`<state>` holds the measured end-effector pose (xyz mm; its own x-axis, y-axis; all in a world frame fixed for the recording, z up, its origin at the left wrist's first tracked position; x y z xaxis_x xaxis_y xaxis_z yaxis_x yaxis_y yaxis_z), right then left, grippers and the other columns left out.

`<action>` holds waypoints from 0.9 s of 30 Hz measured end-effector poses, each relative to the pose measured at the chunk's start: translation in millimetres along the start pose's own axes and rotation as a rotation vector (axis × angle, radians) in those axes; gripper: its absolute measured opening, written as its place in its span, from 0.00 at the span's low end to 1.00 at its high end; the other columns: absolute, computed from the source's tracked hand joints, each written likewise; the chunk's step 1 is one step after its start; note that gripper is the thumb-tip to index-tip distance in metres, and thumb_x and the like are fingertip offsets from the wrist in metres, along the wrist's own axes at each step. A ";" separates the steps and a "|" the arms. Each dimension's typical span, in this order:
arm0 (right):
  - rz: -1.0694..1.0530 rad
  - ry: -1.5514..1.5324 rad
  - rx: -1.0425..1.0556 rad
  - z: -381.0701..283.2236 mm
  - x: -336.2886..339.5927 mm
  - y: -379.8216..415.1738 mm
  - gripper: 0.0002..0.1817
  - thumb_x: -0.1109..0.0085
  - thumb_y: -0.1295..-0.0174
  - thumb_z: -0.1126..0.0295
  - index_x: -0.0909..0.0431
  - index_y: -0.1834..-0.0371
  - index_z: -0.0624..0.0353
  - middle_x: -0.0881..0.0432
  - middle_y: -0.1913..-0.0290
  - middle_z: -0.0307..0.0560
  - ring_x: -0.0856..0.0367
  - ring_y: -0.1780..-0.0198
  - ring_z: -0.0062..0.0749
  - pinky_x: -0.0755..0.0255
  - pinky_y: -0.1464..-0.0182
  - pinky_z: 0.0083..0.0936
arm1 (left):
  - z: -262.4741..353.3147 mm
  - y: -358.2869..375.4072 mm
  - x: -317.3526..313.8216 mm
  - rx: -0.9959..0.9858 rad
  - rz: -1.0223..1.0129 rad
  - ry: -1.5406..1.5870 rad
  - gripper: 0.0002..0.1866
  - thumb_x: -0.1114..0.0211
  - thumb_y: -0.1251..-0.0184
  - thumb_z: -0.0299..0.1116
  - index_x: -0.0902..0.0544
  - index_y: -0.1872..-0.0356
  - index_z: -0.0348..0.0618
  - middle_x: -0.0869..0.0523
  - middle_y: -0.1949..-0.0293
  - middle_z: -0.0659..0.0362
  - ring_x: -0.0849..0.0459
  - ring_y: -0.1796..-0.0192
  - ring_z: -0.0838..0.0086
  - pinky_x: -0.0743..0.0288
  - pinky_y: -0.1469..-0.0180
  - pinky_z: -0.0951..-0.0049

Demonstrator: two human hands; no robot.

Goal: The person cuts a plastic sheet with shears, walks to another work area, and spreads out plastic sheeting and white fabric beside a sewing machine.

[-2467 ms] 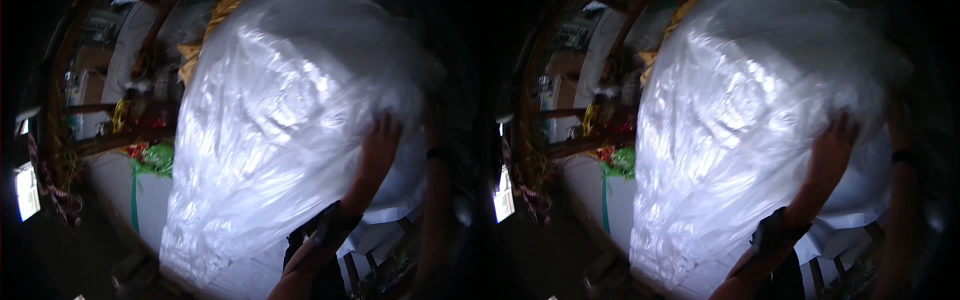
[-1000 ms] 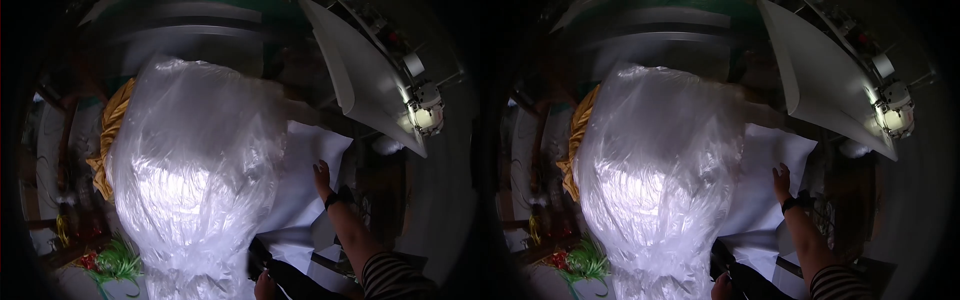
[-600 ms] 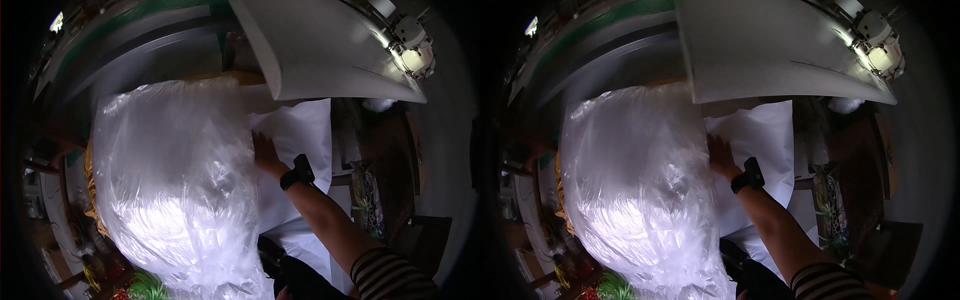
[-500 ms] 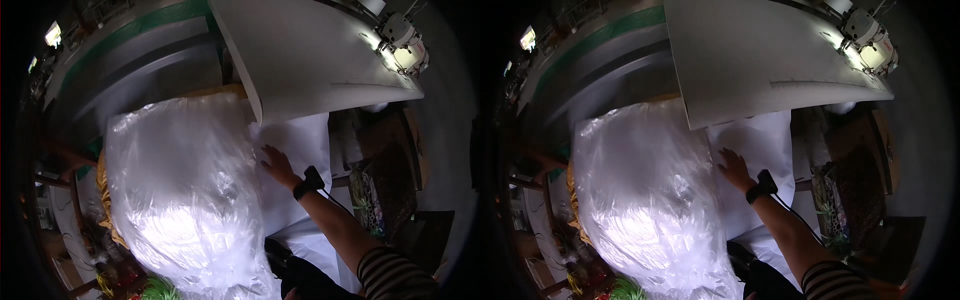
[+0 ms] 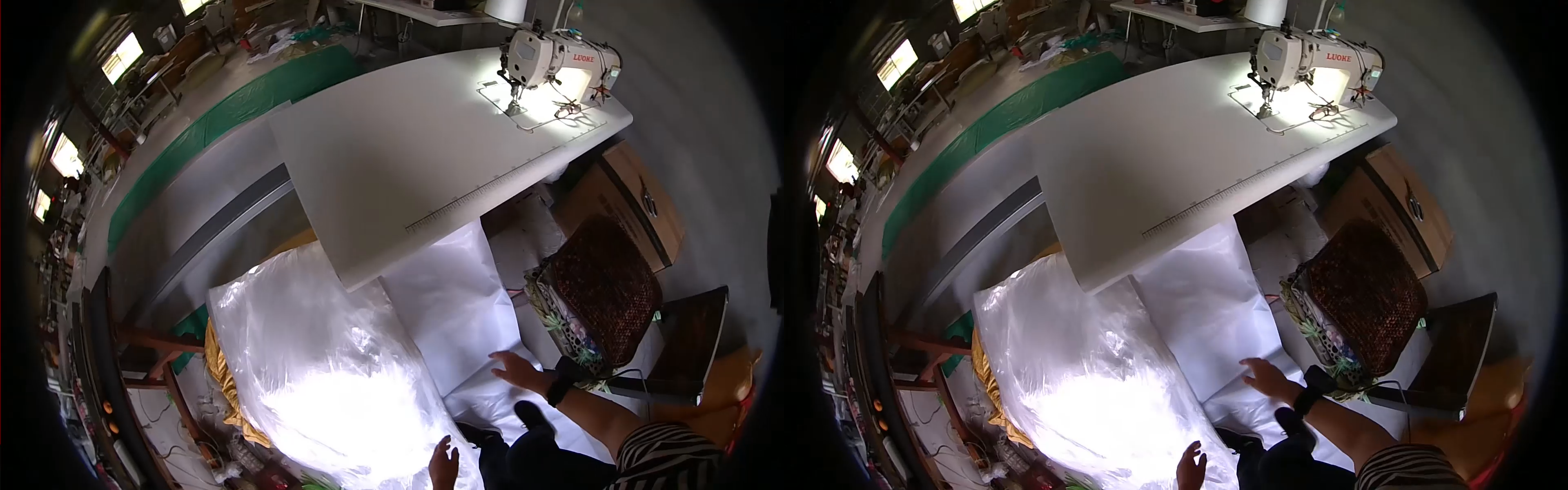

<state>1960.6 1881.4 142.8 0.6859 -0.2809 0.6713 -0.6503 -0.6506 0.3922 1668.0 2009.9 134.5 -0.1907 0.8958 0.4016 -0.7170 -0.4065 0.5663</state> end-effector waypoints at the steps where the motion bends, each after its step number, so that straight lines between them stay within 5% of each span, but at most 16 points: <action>1: 0.114 0.030 0.068 -23.8 37.1 -2.5 0.25 0.41 0.41 0.63 0.31 0.41 0.59 0.27 0.41 0.55 0.31 0.38 0.48 0.38 0.35 0.37 | 0.5 -9.2 10.7 -0.088 0.076 0.140 0.20 0.40 0.37 0.30 0.27 0.42 0.43 0.19 0.48 0.52 0.17 0.51 0.64 0.24 0.51 0.68; 2: 0.259 0.074 0.165 -38.4 70.3 -7.2 0.24 0.40 0.42 0.66 0.29 0.42 0.58 0.27 0.41 0.53 0.31 0.38 0.47 0.39 0.35 0.38 | 3.2 -26.0 20.4 0.016 0.023 0.226 0.19 0.41 0.36 0.30 0.26 0.43 0.42 0.18 0.49 0.53 0.16 0.52 0.67 0.24 0.51 0.69; 5: 0.584 0.370 0.286 -58.0 169.3 -21.8 0.16 0.42 0.45 0.76 0.25 0.52 0.56 0.23 0.49 0.49 0.26 0.44 0.46 0.35 0.45 0.39 | 43.1 -80.0 71.1 -0.113 0.134 0.335 0.18 0.45 0.34 0.23 0.27 0.43 0.36 0.18 0.49 0.52 0.17 0.50 0.70 0.23 0.54 0.75; 7: 0.799 0.289 0.310 -0.5 210.7 -42.5 0.11 0.44 0.45 0.76 0.26 0.58 0.57 0.22 0.55 0.50 0.25 0.51 0.49 0.34 0.49 0.43 | 75.7 -127.1 106.2 -0.157 0.192 0.461 0.19 0.47 0.34 0.20 0.29 0.42 0.35 0.21 0.47 0.52 0.18 0.48 0.69 0.25 0.51 0.74; 10: 0.749 0.336 0.218 55.4 249.6 -73.2 0.09 0.45 0.42 0.72 0.26 0.57 0.56 0.22 0.55 0.47 0.25 0.50 0.46 0.36 0.44 0.45 | 147.7 -192.1 156.5 -0.176 0.346 0.611 0.23 0.50 0.36 0.16 0.33 0.38 0.36 0.23 0.44 0.50 0.20 0.46 0.65 0.26 0.48 0.72; 14: 0.707 0.470 0.150 97.5 247.6 -96.2 0.05 0.47 0.39 0.68 0.23 0.63 0.54 0.20 0.60 0.43 0.24 0.51 0.40 0.43 0.36 0.46 | 225.9 -287.6 154.0 -0.455 0.436 0.308 0.23 0.50 0.37 0.17 0.33 0.38 0.35 0.23 0.44 0.49 0.22 0.43 0.64 0.27 0.45 0.70; 18: 0.648 0.354 0.108 109.2 251.4 -107.8 0.06 0.47 0.39 0.69 0.22 0.72 0.52 0.20 0.66 0.41 0.24 0.53 0.37 0.43 0.36 0.47 | 244.8 -390.6 106.3 -0.461 0.427 -0.008 0.20 0.44 0.35 0.23 0.29 0.41 0.35 0.22 0.45 0.48 0.21 0.46 0.57 0.27 0.45 0.64; 21: 0.656 0.285 0.107 115.0 257.2 -109.1 0.06 0.47 0.40 0.69 0.23 0.75 0.51 0.21 0.69 0.39 0.23 0.56 0.36 0.41 0.37 0.47 | 271.1 -451.7 80.9 -0.479 0.402 -0.476 0.29 0.41 0.34 0.35 0.37 0.37 0.29 0.30 0.40 0.36 0.31 0.39 0.43 0.37 0.36 0.56; 24: 0.650 0.286 0.105 116.6 259.5 -110.3 0.06 0.46 0.42 0.70 0.24 0.76 0.50 0.22 0.70 0.38 0.23 0.59 0.35 0.39 0.39 0.45 | 241.0 -536.7 78.9 -0.571 0.538 -0.988 0.31 0.46 0.31 0.49 0.31 0.41 0.28 0.29 0.41 0.35 0.31 0.38 0.45 0.39 0.35 0.56; 27: 0.656 0.308 0.090 124.7 258.4 -111.9 0.05 0.46 0.42 0.69 0.23 0.75 0.49 0.23 0.71 0.37 0.23 0.58 0.32 0.39 0.38 0.43 | 211.3 -581.9 86.1 -0.429 0.485 -1.071 0.30 0.46 0.31 0.48 0.31 0.40 0.29 0.28 0.41 0.36 0.30 0.38 0.46 0.38 0.35 0.55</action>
<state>2251.3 1793.6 193.9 0.0328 -0.4303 0.9021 -0.8577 -0.4756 -0.1956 2210.5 2285.5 -8.4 0.0000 -0.0079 1.0000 -0.9243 -0.3816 -0.0030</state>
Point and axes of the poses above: each hand's wrist, its own y-axis away from the middle knuckle, its own x-axis out of the back of the hand, z = x × y, the point moved 9 cm from there along -y, towards the middle knuckle
